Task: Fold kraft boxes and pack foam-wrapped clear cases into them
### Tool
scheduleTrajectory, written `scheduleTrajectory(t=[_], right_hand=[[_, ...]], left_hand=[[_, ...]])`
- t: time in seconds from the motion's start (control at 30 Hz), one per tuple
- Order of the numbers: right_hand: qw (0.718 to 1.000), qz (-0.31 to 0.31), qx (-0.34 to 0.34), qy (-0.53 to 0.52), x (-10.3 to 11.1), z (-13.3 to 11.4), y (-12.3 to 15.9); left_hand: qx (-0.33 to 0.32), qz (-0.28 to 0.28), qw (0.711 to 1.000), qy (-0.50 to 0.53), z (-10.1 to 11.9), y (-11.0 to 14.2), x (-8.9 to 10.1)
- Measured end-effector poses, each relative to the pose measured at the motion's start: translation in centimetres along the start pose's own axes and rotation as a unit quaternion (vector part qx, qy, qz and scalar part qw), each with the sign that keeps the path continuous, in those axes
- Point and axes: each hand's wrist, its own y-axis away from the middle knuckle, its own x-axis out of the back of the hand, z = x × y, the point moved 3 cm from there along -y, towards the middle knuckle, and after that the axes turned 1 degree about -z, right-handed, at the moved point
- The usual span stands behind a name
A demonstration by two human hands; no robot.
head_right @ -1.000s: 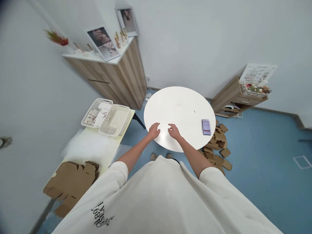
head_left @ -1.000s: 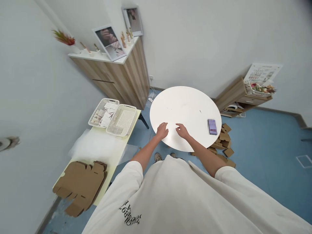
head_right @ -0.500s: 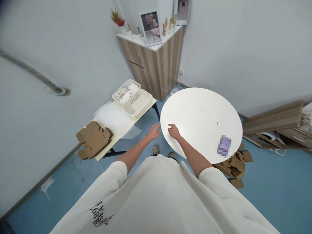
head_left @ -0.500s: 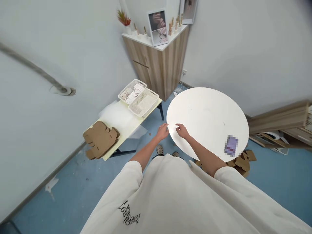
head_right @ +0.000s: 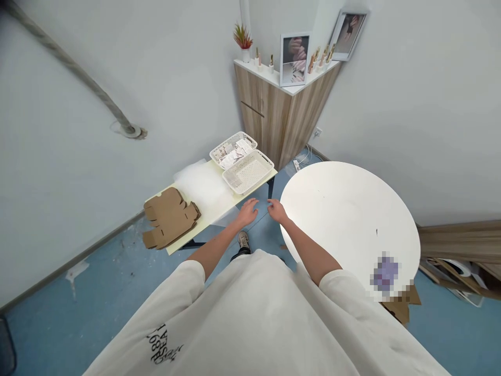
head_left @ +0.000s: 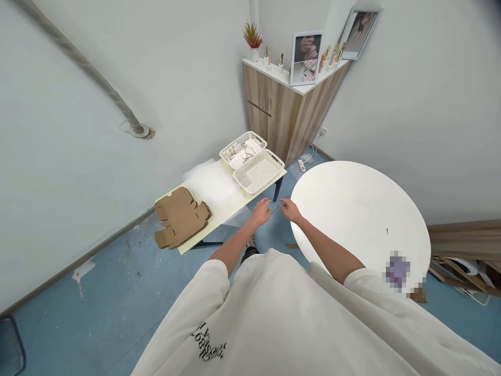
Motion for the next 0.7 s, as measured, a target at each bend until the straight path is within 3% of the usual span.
scheduleTrajectory(t=[0.3, 0.47, 0.7], right_hand=[[1.0, 0.019, 0.01, -0.007, -3.5, -7.8, -8.8], [1.0, 0.017, 0.004, -0.017, -5.8, -10.6, -12.3], [1.0, 0.001, -0.012, 0.001, -7.7, -12.0, -15.5]], left_hand=[[-0.049, 0.05, 0.997, 0.018, -6.9, -5.7, 9.3], [-0.063, 0.044, 0.997, 0.02, -10.6, -7.9, 11.7], [-0.052, 0.035, 0.998, 0.009, -13.7, -9.2, 13.6]])
